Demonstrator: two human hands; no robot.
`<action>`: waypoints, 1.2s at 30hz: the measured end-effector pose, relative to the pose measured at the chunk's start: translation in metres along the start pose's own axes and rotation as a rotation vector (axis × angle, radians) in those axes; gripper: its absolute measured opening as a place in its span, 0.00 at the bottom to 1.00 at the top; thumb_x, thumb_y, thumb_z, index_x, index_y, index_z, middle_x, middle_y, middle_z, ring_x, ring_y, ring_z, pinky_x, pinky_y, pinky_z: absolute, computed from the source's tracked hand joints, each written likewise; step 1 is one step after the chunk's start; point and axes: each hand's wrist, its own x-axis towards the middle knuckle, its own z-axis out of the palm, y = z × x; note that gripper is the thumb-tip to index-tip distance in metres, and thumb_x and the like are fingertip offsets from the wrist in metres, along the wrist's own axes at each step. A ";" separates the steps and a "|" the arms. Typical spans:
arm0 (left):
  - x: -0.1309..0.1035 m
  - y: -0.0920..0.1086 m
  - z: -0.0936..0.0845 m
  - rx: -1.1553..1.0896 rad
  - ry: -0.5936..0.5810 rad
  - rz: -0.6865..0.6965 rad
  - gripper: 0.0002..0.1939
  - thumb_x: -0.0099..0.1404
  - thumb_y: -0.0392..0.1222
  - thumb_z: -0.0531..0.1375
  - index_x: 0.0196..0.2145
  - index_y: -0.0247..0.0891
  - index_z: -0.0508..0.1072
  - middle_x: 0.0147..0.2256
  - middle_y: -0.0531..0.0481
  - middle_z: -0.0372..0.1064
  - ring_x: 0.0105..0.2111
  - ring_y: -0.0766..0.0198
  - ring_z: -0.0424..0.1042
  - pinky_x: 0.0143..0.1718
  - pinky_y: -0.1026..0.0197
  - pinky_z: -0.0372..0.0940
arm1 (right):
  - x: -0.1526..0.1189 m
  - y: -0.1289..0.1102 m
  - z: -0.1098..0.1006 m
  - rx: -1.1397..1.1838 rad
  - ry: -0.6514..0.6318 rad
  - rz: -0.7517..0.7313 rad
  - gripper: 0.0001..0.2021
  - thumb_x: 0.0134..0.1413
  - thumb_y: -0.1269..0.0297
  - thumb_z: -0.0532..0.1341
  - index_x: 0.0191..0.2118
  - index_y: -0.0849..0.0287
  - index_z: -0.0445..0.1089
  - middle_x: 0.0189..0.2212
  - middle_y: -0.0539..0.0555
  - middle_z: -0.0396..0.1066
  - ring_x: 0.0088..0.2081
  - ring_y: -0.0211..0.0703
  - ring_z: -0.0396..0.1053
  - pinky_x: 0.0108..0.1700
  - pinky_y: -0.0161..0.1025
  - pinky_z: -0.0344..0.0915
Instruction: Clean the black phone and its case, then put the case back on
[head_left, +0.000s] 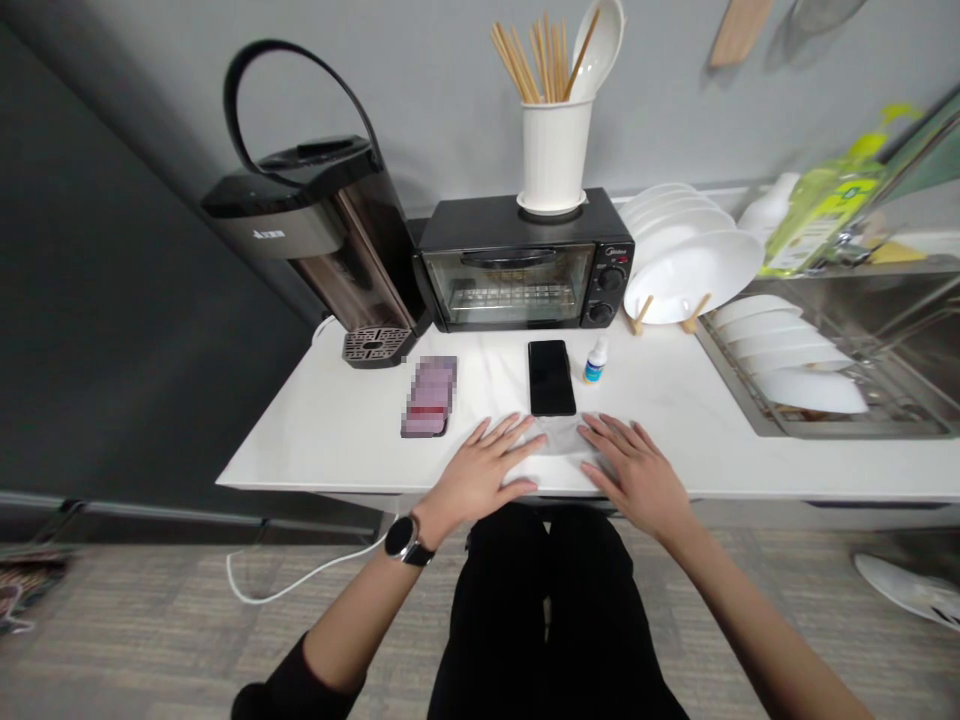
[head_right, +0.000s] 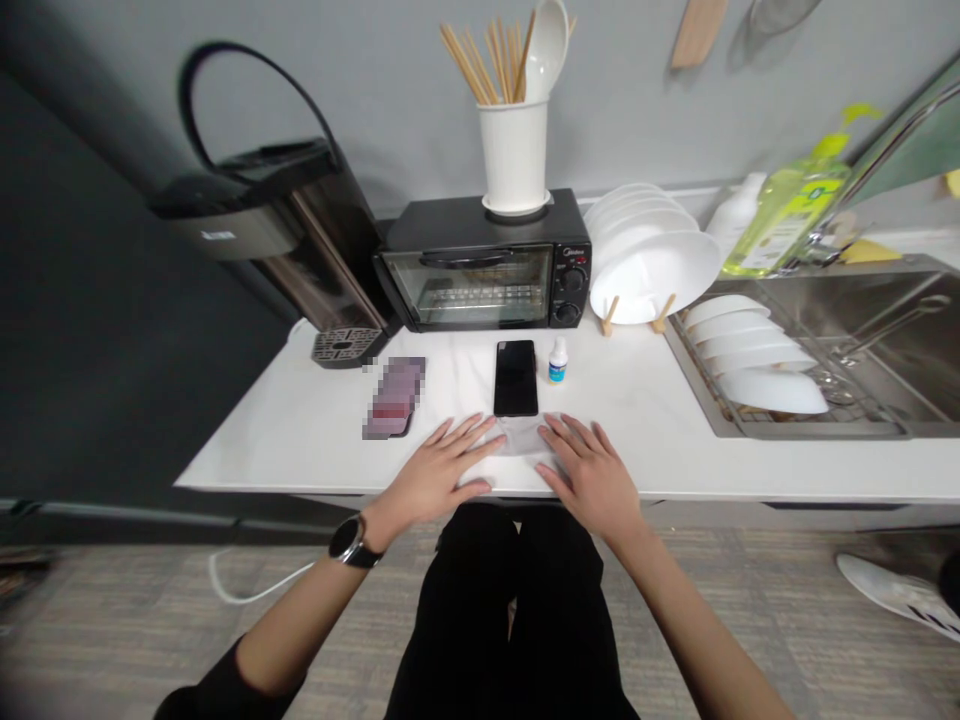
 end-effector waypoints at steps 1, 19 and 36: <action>0.001 0.000 -0.001 -0.002 -0.007 0.003 0.35 0.76 0.64 0.51 0.74 0.53 0.53 0.75 0.49 0.45 0.75 0.52 0.46 0.73 0.41 0.46 | 0.000 0.000 0.000 -0.007 0.000 0.002 0.26 0.73 0.51 0.55 0.72 0.49 0.59 0.71 0.55 0.61 0.71 0.60 0.59 0.69 0.69 0.59; -0.004 0.003 -0.003 0.053 0.008 0.087 0.37 0.77 0.64 0.49 0.76 0.49 0.47 0.75 0.45 0.44 0.75 0.53 0.46 0.74 0.43 0.47 | -0.009 -0.014 0.001 0.004 -0.019 -0.120 0.33 0.74 0.53 0.55 0.77 0.47 0.43 0.73 0.57 0.55 0.74 0.57 0.51 0.71 0.67 0.56; -0.009 0.001 -0.004 0.098 0.053 0.121 0.37 0.77 0.61 0.51 0.76 0.44 0.49 0.76 0.43 0.44 0.75 0.52 0.47 0.73 0.46 0.50 | -0.019 -0.003 -0.001 0.024 0.012 -0.109 0.34 0.73 0.54 0.56 0.77 0.51 0.44 0.75 0.59 0.51 0.75 0.57 0.50 0.72 0.67 0.54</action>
